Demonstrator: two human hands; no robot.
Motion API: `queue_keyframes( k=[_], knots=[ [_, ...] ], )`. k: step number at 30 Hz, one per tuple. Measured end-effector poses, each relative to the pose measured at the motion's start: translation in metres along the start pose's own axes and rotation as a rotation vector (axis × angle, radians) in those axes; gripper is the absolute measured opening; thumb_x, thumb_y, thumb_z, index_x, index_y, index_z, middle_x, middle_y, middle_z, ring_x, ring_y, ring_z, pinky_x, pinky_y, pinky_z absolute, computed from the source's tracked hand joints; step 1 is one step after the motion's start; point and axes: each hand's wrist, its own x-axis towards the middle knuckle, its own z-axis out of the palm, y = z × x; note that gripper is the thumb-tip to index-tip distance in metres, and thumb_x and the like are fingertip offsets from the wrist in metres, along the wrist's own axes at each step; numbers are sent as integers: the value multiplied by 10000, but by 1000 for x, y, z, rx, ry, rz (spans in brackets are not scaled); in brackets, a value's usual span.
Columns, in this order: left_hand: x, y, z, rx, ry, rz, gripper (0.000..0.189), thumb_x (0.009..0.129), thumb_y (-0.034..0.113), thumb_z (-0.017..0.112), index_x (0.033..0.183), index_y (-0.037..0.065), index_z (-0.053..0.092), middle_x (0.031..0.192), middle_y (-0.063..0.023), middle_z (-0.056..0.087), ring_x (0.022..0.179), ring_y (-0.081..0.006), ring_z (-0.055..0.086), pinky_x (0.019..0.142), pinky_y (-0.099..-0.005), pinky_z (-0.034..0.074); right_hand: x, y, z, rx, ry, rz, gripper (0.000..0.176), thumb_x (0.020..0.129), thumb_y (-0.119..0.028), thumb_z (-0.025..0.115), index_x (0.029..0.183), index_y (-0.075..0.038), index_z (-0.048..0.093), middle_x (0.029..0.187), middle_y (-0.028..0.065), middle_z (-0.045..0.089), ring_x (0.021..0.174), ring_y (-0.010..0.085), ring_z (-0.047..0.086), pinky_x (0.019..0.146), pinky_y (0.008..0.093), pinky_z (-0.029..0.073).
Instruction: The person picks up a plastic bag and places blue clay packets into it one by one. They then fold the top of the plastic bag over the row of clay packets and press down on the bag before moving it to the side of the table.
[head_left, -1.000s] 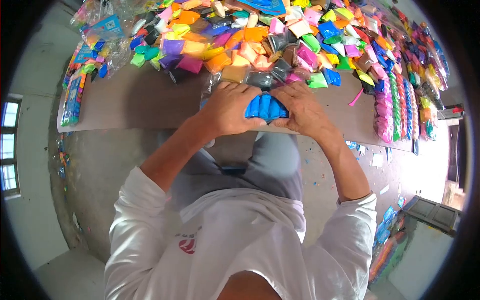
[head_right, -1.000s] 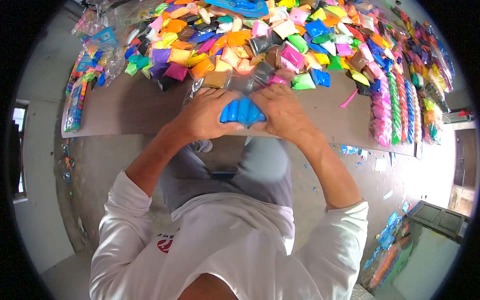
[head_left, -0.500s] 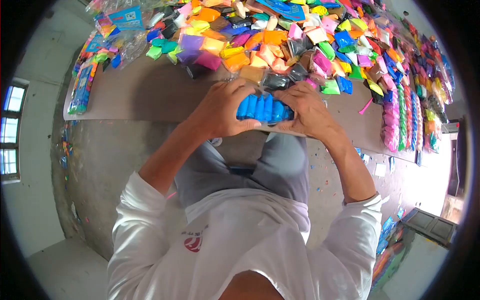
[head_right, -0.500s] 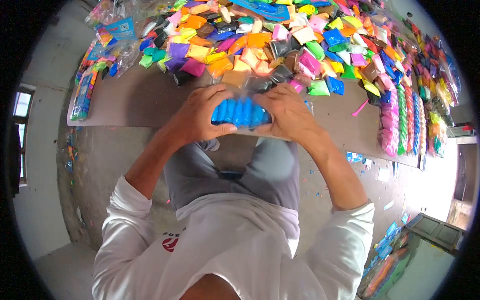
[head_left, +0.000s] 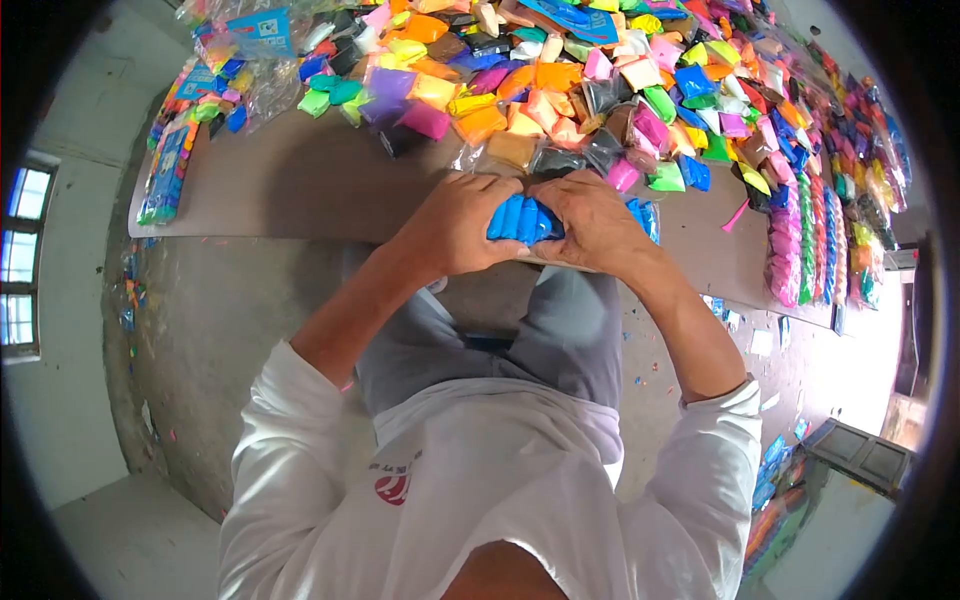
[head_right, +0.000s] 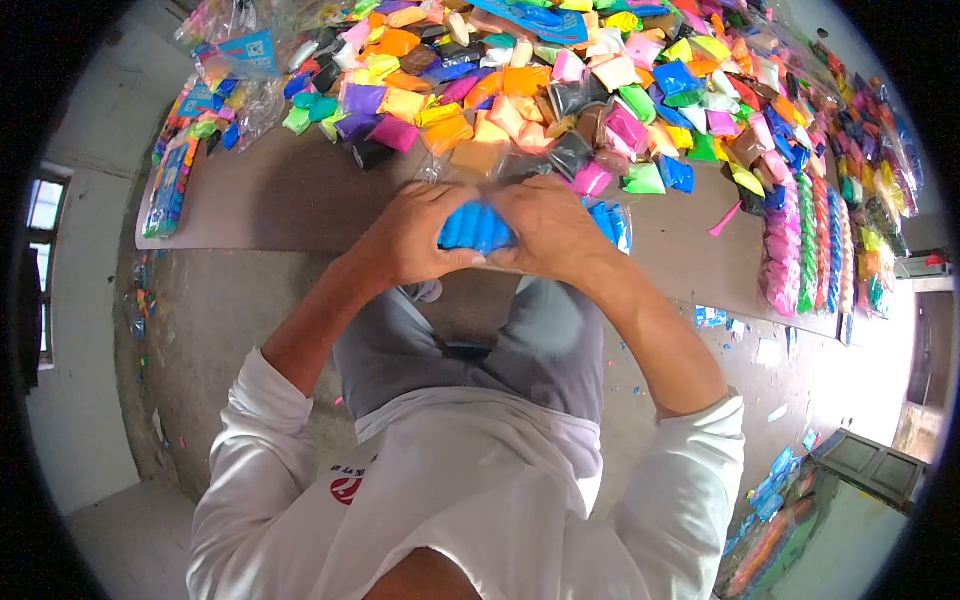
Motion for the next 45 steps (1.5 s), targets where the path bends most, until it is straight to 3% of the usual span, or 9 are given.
queue_keyframes(
  k=[8, 10, 14, 19, 20, 22, 31, 41, 45],
  knots=[
    [0, 2, -2, -54, 44, 28, 616, 683, 296, 790, 1183, 18, 559, 1164, -181, 592, 1083, -366, 557, 946, -449, 413, -21, -2, -26, 60, 232, -20, 610, 676, -298, 803, 1187, -45, 588, 1044, 159, 650, 989, 360, 602, 886, 426, 453],
    [-4, 4, -3, -57, 45, 16, 650, 685, 288, 798, 1221, 17, 550, 1222, -189, 573, 1125, -368, 542, 986, -443, 398, -31, 11, -36, -74, 506, 248, 593, 699, -279, 797, 1202, -47, 585, 1060, 161, 648, 999, 361, 603, 898, 421, 455],
    [-2, 10, -8, 13, 88, 9, 615, 714, 297, 787, 1211, 21, 554, 1254, -174, 551, 1151, -366, 520, 1002, -439, 387, -23, 26, -53, -305, 508, 156, 546, 730, -254, 784, 1193, -39, 592, 1074, 159, 644, 1011, 358, 595, 872, 438, 461],
    [-2, 15, -15, 49, 108, 3, 563, 741, 287, 772, 1193, 22, 567, 1252, -171, 546, 1156, -359, 516, 1008, -428, 384, -6, 45, -49, -66, -93, 506, 453, 732, -230, 764, 1142, -82, 642, 1079, 124, 640, 1034, 331, 580, 845, 446, 451],
    [-3, 16, -14, 46, 107, -4, 553, 740, 279, 773, 1185, 19, 572, 1249, -170, 548, 1151, -357, 520, 1006, -424, 387, -5, 48, -46, -64, -94, 501, 453, 732, -230, 764, 1142, -82, 642, 1079, 124, 640, 1034, 331, 580, 845, 446, 451],
    [-4, 17, -10, 41, 101, -11, 543, 740, 271, 773, 1178, 17, 576, 1246, -169, 550, 1146, -354, 524, 1003, -421, 390, -7, 51, -40, -265, 140, 198, 408, 705, -210, 782, 1072, -70, 671, 961, 125, 656, 949, 318, 610, 814, 422, 474],
    [10, 44, 8, 40, 212, 63, 498, 714, 228, 771, 1138, 43, 587, 1183, -162, 560, 1090, -369, 529, 967, -444, 404, 25, 47, -28, -263, 76, 189, 139, 819, -167, 672, 871, -39, 689, 829, 138, 662, 845, 339, 623, 752, 440, 473],
    [8, 26, 38, 101, 299, 139, 399, 751, 196, 743, 1082, 29, 595, 1189, -142, 585, 1107, -343, 543, 975, -443, 407, 20, 43, -28, -16, 197, 137, 150, 839, -179, 639, 809, -34, 660, 781, 176, 648, 786, 380, 621, 726, 487, 475],
    [14, 27, 34, 69, 315, 120, 342, 781, 189, 719, 1057, 24, 604, 1127, -146, 618, 1054, -347, 571, 956, -449, 420, 18, 39, -36, -24, 101, 117, 162, 848, -183, 632, 829, -25, 662, 808, 183, 646, 818, 379, 613, 724, 483, 475]
  ],
)
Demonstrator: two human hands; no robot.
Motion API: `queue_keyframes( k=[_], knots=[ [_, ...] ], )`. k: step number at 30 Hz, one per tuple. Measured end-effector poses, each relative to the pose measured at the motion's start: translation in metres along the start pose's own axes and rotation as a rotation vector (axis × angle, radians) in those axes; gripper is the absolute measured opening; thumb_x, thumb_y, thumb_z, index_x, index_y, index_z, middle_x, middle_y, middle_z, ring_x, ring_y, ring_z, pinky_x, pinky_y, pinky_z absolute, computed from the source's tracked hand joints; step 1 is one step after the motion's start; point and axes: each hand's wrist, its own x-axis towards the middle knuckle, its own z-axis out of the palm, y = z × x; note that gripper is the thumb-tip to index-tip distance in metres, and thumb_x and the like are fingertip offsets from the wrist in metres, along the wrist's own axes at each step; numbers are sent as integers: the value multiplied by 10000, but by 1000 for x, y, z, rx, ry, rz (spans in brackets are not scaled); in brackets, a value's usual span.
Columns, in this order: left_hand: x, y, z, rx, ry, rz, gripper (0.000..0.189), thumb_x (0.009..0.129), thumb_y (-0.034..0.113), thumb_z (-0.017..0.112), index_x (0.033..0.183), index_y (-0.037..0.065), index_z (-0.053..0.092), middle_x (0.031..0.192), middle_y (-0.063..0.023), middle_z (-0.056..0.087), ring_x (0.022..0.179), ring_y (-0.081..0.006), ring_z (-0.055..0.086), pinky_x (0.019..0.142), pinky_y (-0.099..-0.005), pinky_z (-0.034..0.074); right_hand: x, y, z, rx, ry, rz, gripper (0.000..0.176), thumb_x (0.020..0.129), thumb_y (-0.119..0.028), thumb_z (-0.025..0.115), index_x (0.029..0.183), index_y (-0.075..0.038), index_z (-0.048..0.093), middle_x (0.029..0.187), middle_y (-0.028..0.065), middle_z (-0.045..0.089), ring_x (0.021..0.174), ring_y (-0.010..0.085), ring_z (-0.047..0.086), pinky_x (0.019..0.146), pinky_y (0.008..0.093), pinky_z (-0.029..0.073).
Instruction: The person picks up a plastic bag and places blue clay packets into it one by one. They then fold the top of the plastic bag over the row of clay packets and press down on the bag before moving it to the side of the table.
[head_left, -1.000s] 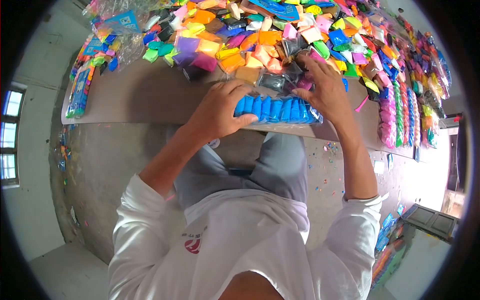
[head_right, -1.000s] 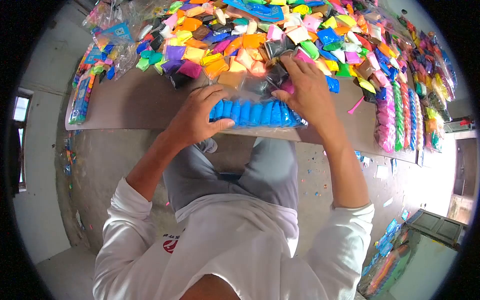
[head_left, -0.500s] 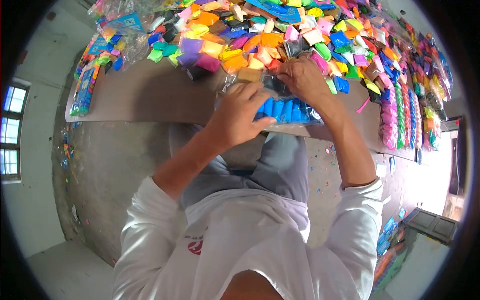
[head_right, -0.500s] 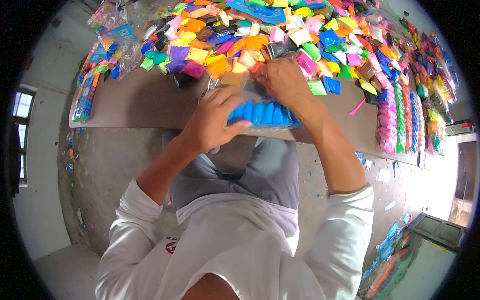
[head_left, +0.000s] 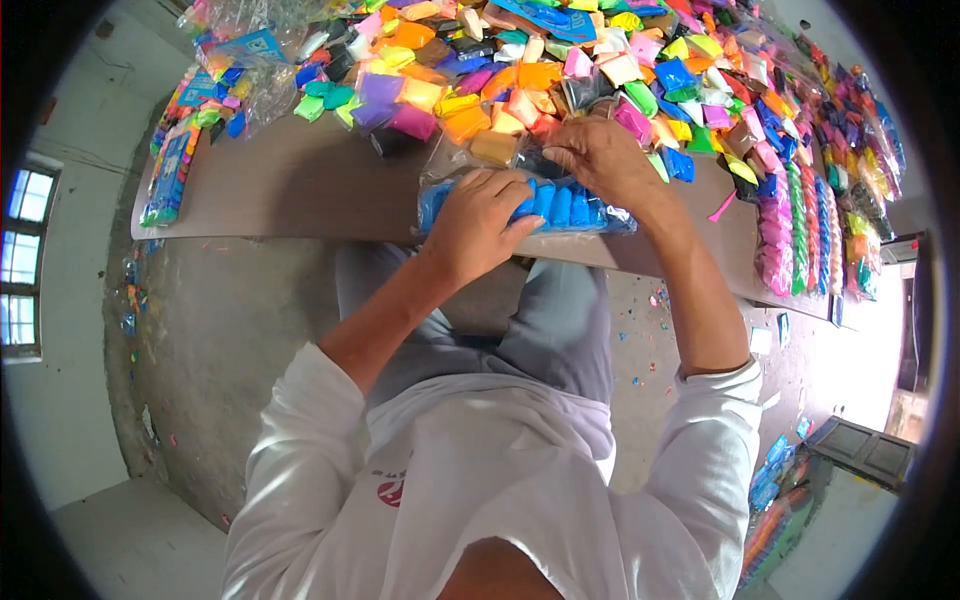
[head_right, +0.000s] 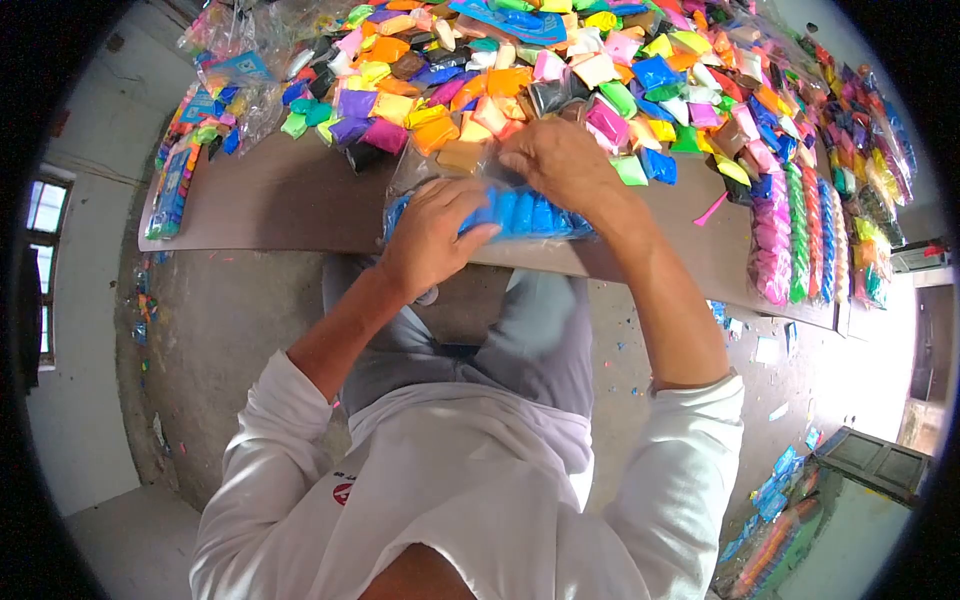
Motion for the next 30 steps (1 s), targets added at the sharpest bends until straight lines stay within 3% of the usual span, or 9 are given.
queue_keyframes(
  k=[5, 7, 10, 18, 25, 30],
  knots=[
    [5, 0, -3, -6, -19, -34, 320, 785, 186, 714, 1041, 26, 610, 1087, -155, 618, 1015, -360, 575, 914, -451, 434, 0, 0, 2, 39, 11, -4, 168, 852, -186, 633, 837, -21, 662, 802, 186, 647, 808, 381, 616, 719, 480, 479],
    [8, 0, -5, 1, -23, -39, 312, 780, 180, 715, 1033, 28, 615, 1068, -158, 618, 1004, -363, 576, 897, -450, 440, -2, 3, 3, 50, -46, 66, 192, 872, -202, 655, 870, -10, 639, 794, 165, 623, 772, 361, 592, 696, 427, 462],
    [13, 1, -9, 19, 44, -39, 278, 775, 153, 708, 1011, 35, 621, 1041, -153, 616, 984, -363, 579, 867, -441, 454, -2, 7, 4, 99, -31, 40, 187, 875, -197, 654, 880, -11, 637, 773, 168, 619, 747, 366, 591, 679, 422, 463],
    [10, -6, 3, 25, 22, -29, 119, 796, 103, 662, 871, 28, 609, 892, -167, 613, 868, -363, 585, 774, -448, 460, 6, 2, -9, 83, -153, 37, 173, 872, -181, 649, 894, -10, 635, 769, 176, 627, 733, 362, 599, 670, 418, 470],
    [18, -13, 9, 22, -2, -72, 131, 787, 136, 683, 800, 44, 590, 769, -158, 610, 772, -374, 596, 710, -469, 458, 3, 1, -9, 39, -209, 54, 169, 852, -169, 650, 885, -4, 645, 768, 176, 636, 736, 359, 614, 667, 422, 472],
    [18, -14, 14, 34, 110, -13, 189, 746, 153, 701, 714, 42, 551, 685, -153, 581, 714, -363, 589, 684, -464, 454, 2, -5, -11, 42, -172, 33, 181, 855, -173, 653, 858, 7, 640, 754, 177, 626, 709, 357, 601, 646, 419, 462]
  ],
)
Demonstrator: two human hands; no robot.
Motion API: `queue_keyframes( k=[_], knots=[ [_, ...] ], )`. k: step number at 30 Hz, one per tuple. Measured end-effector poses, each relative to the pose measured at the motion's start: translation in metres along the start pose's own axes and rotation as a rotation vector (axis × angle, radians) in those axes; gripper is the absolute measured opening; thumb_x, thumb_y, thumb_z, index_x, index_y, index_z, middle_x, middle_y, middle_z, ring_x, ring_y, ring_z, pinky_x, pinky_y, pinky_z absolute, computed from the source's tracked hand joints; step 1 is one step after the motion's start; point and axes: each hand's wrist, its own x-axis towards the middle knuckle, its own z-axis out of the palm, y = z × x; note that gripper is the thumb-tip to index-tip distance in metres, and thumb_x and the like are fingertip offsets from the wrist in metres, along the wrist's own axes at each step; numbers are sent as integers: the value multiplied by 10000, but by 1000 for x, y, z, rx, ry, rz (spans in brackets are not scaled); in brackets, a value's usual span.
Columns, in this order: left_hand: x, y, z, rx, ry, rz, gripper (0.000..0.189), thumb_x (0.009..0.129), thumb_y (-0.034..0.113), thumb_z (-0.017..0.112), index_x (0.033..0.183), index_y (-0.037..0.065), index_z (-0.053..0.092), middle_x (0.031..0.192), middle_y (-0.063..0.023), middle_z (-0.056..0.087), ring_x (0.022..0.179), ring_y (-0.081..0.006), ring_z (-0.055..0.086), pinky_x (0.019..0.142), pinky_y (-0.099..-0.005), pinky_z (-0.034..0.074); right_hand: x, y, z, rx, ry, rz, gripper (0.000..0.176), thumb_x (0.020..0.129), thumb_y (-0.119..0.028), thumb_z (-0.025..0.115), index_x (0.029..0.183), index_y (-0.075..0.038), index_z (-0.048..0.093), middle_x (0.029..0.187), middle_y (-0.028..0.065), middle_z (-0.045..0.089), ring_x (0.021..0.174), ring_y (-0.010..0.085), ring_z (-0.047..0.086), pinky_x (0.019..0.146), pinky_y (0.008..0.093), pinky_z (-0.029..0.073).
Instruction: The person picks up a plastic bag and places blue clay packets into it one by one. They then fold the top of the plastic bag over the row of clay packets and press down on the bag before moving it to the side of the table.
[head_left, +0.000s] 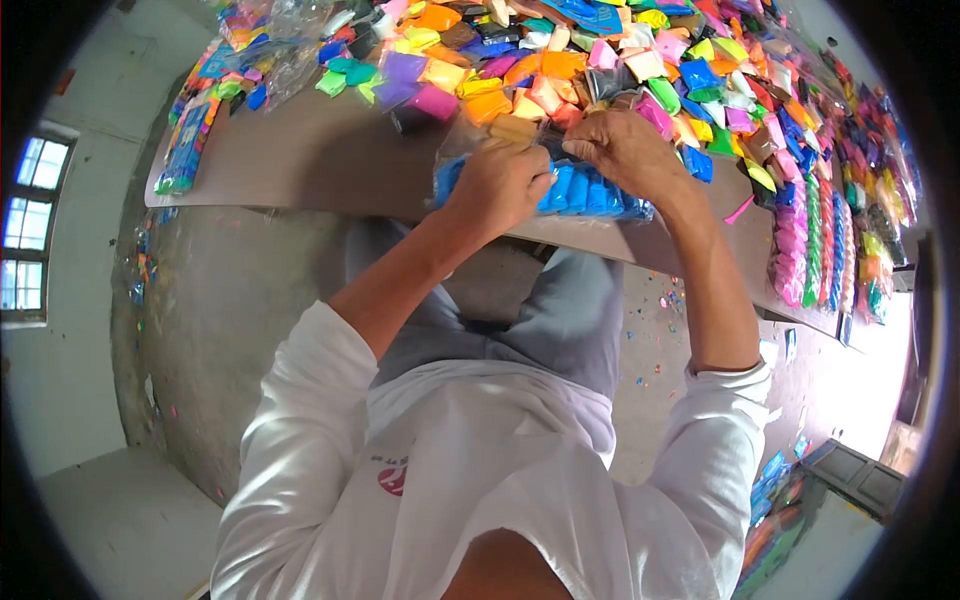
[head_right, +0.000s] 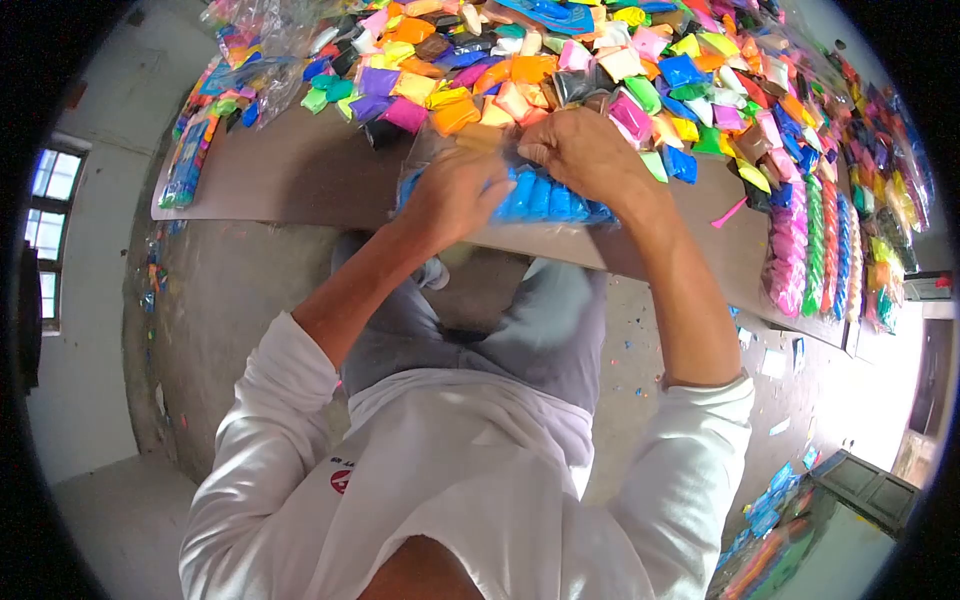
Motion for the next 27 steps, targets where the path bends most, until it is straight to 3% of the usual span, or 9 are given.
queue_keyframes(
  k=[7, 12, 15, 19, 21, 27],
  knots=[
    [-2, 5, -3, 23, 40, 13, 172, 713, 125, 715, 737, 41, 567, 782, -150, 601, 792, -351, 592, 713, -449, 459, 6, 14, 2, 23, -1, -24, 220, 869, -192, 657, 823, 21, 623, 713, 178, 592, 650, 333, 561, 624, 406, 446],
    [3, 13, -16, 73, 70, 51, 200, 719, 98, 703, 884, 30, 613, 1027, -149, 613, 994, -358, 580, 884, -444, 455, 11, 16, 1, 87, -39, 42, 245, 874, -201, 661, 795, 27, 616, 678, 155, 576, 599, 265, 518, 608, 384, 433],
    [5, 18, -18, 116, 88, 84, 208, 688, 103, 720, 870, 33, 646, 1023, -126, 594, 1024, -304, 552, 897, -422, 437, 12, 14, 0, 116, -25, 36, 243, 870, -201, 667, 795, 26, 622, 662, 138, 571, 584, 227, 502, 599, 376, 425],
    [-4, 14, -14, 118, 16, 89, 218, 688, 106, 721, 877, 29, 644, 1039, -128, 598, 1014, -306, 559, 895, -420, 437, 13, 14, -4, 131, -65, 54, 232, 861, -202, 678, 803, 19, 639, 648, 124, 569, 570, 205, 480, 583, 370, 414],
    [-8, 16, -16, 63, -25, 82, 186, 730, 82, 694, 890, 23, 620, 1120, -162, 594, 1030, -352, 572, 911, -442, 446, 13, 17, -2, 136, -50, 49, 237, 863, -206, 677, 800, 20, 639, 639, 124, 561, 567, 198, 473, 577, 368, 410],
    [-14, 29, -31, 97, -49, 90, 207, 744, 103, 712, 919, 32, 626, 1154, -147, 596, 1050, -339, 566, 933, -443, 430, 12, 16, -2, 147, -39, 68, 247, 863, -214, 681, 793, 19, 640, 628, 127, 545, 564, 181, 463, 567, 362, 401]
  ],
)
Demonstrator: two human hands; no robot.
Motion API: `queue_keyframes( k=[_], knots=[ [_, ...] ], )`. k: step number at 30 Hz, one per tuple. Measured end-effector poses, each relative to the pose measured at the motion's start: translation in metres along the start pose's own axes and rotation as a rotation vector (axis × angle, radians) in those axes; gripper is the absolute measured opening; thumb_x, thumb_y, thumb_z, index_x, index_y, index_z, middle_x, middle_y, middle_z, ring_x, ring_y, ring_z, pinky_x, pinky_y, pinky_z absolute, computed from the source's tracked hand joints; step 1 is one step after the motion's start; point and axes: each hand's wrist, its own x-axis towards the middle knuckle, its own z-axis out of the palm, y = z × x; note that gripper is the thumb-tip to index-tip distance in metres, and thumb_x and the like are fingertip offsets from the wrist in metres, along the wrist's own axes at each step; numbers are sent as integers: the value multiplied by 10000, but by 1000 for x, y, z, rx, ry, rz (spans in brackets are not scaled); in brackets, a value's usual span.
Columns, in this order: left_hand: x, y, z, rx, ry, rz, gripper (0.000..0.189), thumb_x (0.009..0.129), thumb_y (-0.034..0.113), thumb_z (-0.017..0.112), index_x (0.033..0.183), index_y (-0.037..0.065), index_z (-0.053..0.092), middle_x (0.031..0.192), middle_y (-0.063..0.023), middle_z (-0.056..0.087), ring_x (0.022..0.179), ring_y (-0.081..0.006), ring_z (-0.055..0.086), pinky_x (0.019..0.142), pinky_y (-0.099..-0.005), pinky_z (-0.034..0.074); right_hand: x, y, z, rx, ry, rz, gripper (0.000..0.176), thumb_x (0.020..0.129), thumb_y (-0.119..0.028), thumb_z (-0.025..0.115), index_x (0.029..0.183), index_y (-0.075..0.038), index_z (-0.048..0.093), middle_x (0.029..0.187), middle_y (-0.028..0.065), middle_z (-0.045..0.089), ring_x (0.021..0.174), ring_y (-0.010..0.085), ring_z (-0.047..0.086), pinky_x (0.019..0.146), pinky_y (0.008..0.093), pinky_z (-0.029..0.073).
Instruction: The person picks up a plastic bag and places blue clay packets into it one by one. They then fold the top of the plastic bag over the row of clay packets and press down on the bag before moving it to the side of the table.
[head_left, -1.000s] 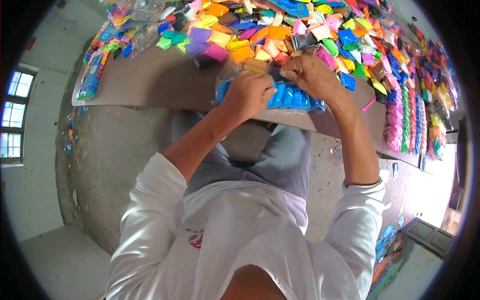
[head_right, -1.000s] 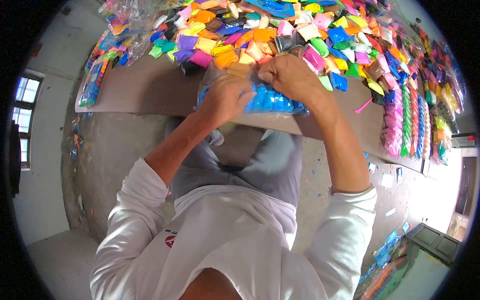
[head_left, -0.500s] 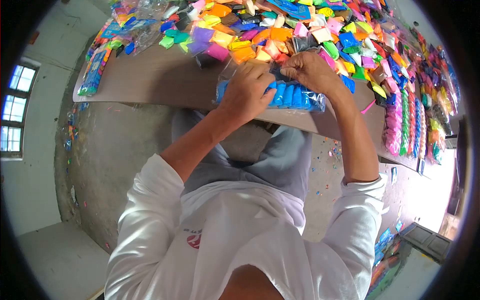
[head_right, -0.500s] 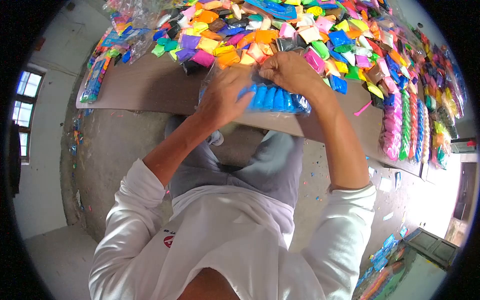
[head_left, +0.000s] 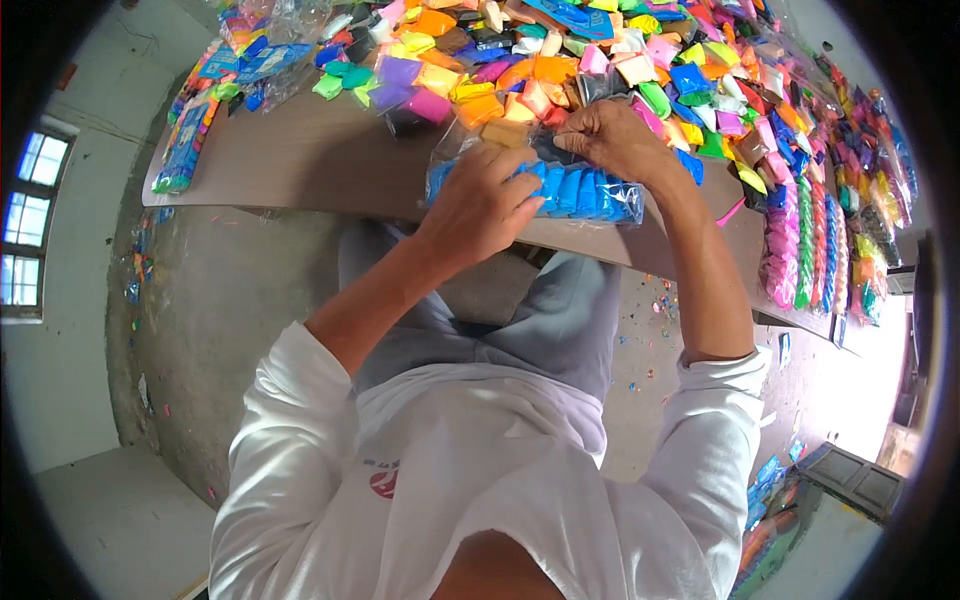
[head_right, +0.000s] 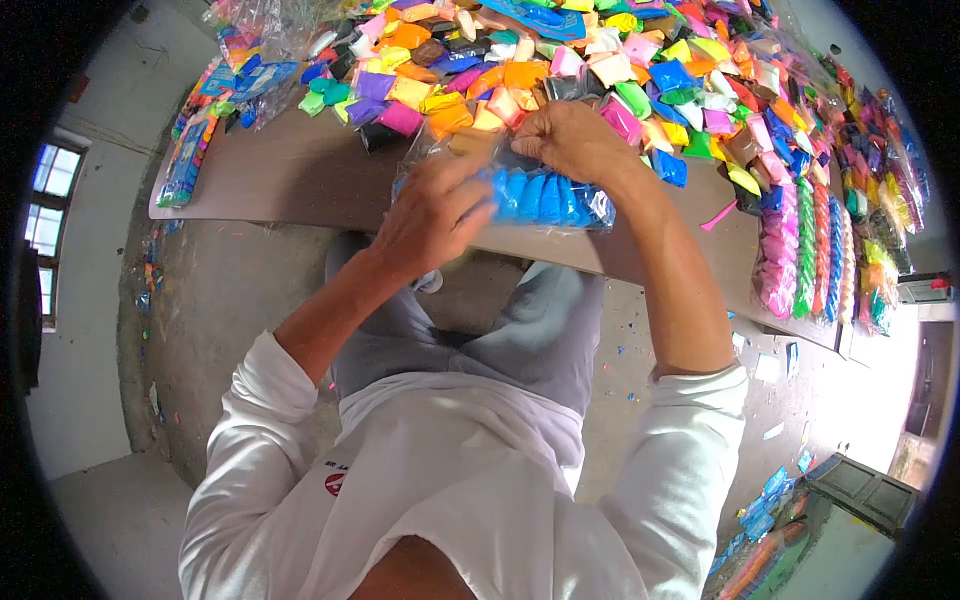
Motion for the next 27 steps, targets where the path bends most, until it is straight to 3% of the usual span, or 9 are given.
queue_keyframes(
  k=[8, 11, 14, 16, 22, 27],
  knots=[
    [-6, -7, 20, -22, -28, -27, 193, 786, 106, 669, 951, 32, 602, 1171, -158, 590, 1049, -351, 560, 939, -441, 425, -1, 3, 3, 63, 38, -29, 230, 854, -172, 686, 790, 40, 623, 671, 144, 574, 578, 193, 481, 590, 368, 420],
    [-4, -10, 24, -33, -22, -54, 181, 795, 107, 659, 944, 28, 594, 1169, -161, 589, 1046, -359, 556, 937, -441, 425, -2, -7, -2, -27, -28, -6, 190, 843, -142, 685, 815, 38, 633, 693, 153, 590, 595, 247, 519, 608, 370, 437],
    [-6, -14, 33, -26, 24, -64, 179, 799, 103, 653, 946, 25, 586, 1164, -163, 587, 1043, -362, 553, 933, -446, 423, -9, -10, 3, -70, 31, -50, 152, 819, -128, 695, 835, 19, 658, 738, 141, 619, 663, 300, 567, 639, 381, 460],
    [-6, -14, 34, -20, 63, -68, 175, 802, 100, 649, 947, 25, 583, 1162, -164, 586, 1044, -362, 551, 931, -449, 422, -14, -11, 8, -131, 123, -168, 99, 773, -126, 675, 782, -28, 673, 769, 170, 639, 763, 338, 621, 682, 435, 485],
    [-6, -17, 35, -34, 41, -100, 150, 812, 86, 631, 943, 29, 589, 1154, -149, 587, 1053, -340, 549, 940, -443, 421, -38, -31, 28, -255, 228, -248, 43, 745, -64, 652, 764, -49, 688, 823, 117, 643, 849, 307, 605, 752, 427, 484],
    [-9, -22, 35, -8, 76, 2, 132, 799, 77, 633, 921, 31, 612, 1124, -134, 598, 1050, -322, 560, 935, -435, 430, -49, -31, 43, -340, 255, -248, 78, 708, -41, 645, 773, -60, 684, 824, 92, 608, 841, 284, 575, 771, 399, 465]
  ],
)
